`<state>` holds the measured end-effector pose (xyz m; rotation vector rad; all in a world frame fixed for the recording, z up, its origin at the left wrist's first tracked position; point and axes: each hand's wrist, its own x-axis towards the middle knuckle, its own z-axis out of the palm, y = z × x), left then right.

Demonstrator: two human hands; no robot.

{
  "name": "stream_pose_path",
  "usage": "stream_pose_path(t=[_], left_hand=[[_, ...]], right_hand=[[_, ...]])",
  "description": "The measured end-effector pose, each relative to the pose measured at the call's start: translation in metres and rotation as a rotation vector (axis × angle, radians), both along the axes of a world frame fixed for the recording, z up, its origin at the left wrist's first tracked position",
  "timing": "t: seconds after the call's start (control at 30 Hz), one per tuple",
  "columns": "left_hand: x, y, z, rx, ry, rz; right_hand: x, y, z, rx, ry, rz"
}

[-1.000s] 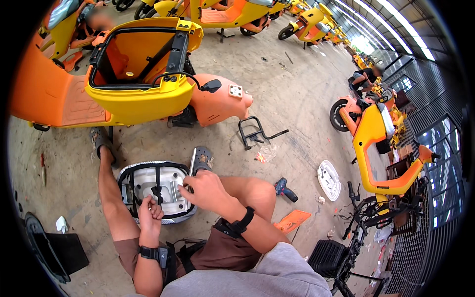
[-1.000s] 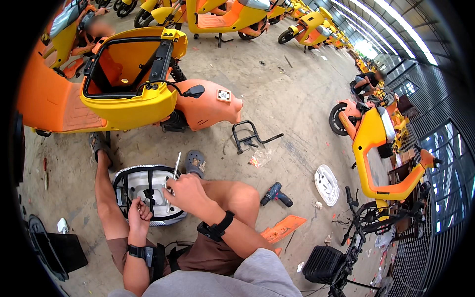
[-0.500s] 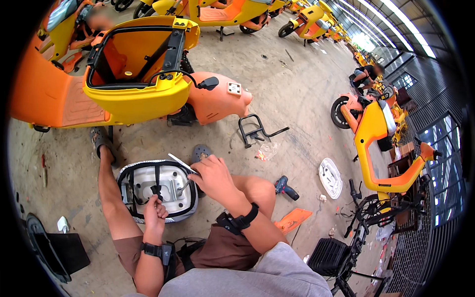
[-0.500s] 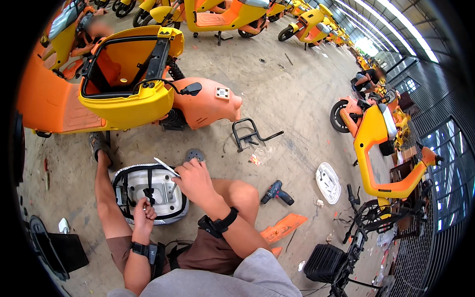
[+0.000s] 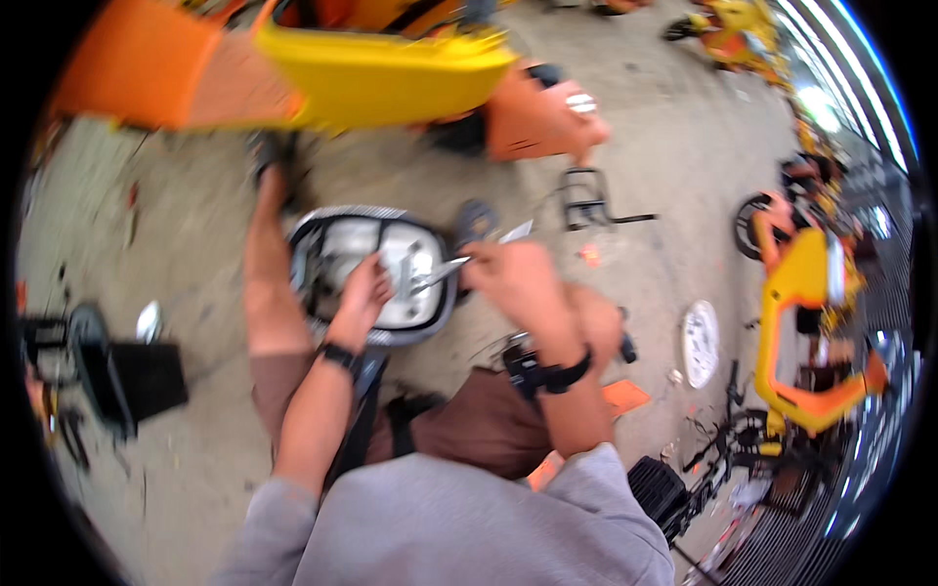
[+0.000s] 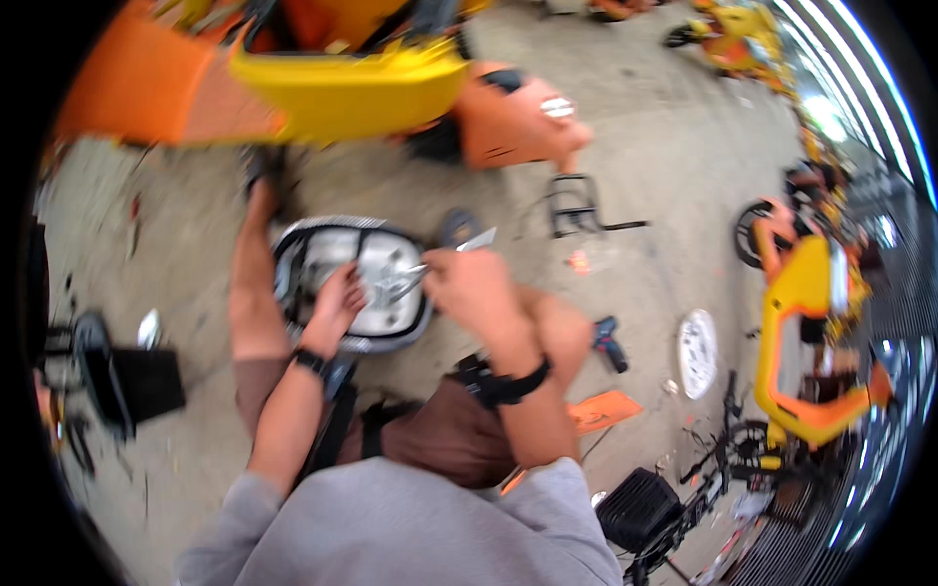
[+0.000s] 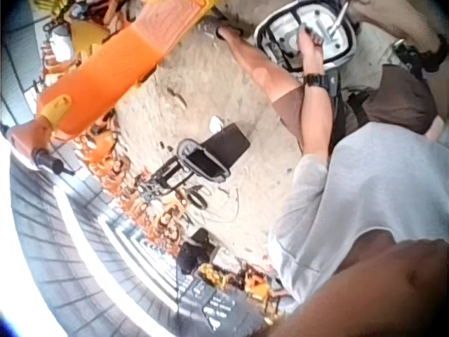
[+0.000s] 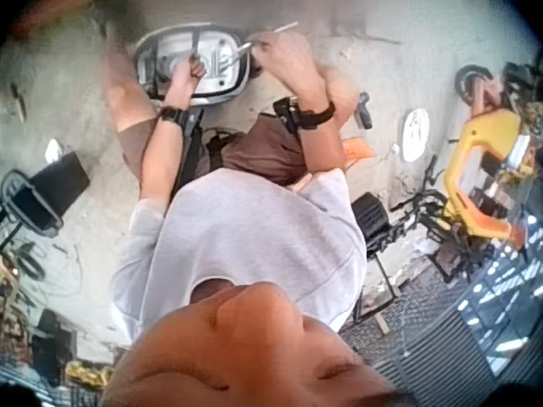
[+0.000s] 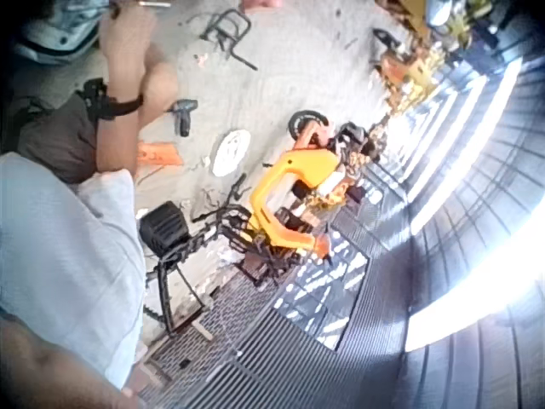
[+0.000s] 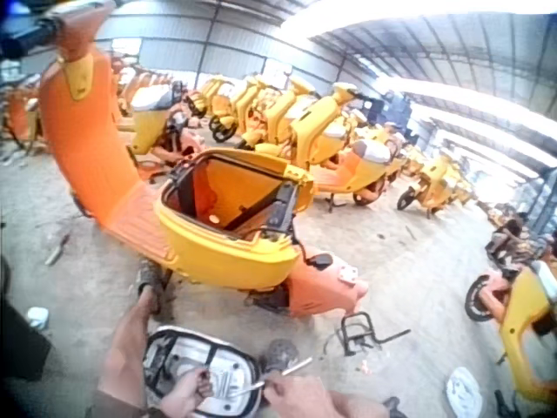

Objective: The person assembles a silver metal component by using a tool to turn a fastener. The person aligns the silver part, holds it in place with one hand, and uses the tool with the other hand to tighten the attachment points.

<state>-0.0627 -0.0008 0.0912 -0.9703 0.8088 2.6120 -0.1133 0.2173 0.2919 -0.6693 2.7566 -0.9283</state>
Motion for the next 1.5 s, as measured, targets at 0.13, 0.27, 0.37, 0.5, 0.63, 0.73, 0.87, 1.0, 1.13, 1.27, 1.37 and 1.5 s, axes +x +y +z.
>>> stream_pose_path(t=[0.13,0.27,0.37,0.5,0.63,0.73,0.87,1.0,1.13,1.27,1.37,1.5], left_hand=[[0.008,0.005,-0.012,-0.257,-0.067,-0.019],[0.028,0.015,-0.037,-0.42,-0.148,-0.031],[0.029,0.028,-0.054,-0.628,-0.085,-0.152],[0.03,0.031,-0.06,-0.667,-0.098,-0.269],[0.032,0.03,-0.063,-0.69,-0.119,-0.211],[0.035,0.032,-0.078,-0.794,-0.085,-0.23],[0.041,0.036,-0.095,-1.008,-0.024,-0.3],[0.039,0.038,-0.089,-1.097,-0.004,-0.324],[0.04,0.037,-0.09,-1.076,-0.013,-0.326],[0.04,0.037,-0.093,-1.008,-0.043,-0.33],[0.04,0.036,-0.098,-0.993,-0.04,-0.335],[0.04,0.038,-0.083,-0.914,-0.086,-0.293]], right_hand=[[0.014,-0.012,0.001,-0.035,-0.043,-0.033],[0.015,-0.021,0.014,0.015,-0.102,-0.107],[0.017,-0.028,0.029,-0.077,-0.111,-0.044],[0.008,-0.016,0.01,0.049,0.205,0.298],[0.011,-0.023,0.014,0.129,0.348,0.176],[0.015,-0.027,0.023,0.342,0.175,-0.039],[0.012,-0.023,0.022,0.102,-0.177,-0.17],[0.012,-0.022,0.013,-0.053,-0.062,-0.072],[0.016,-0.029,0.022,-0.141,-0.176,0.01],[0.016,-0.023,0.017,-0.269,-0.305,0.121],[0.01,-0.016,0.006,-0.115,0.03,0.285],[0.009,-0.011,0.003,0.089,0.088,0.149]])
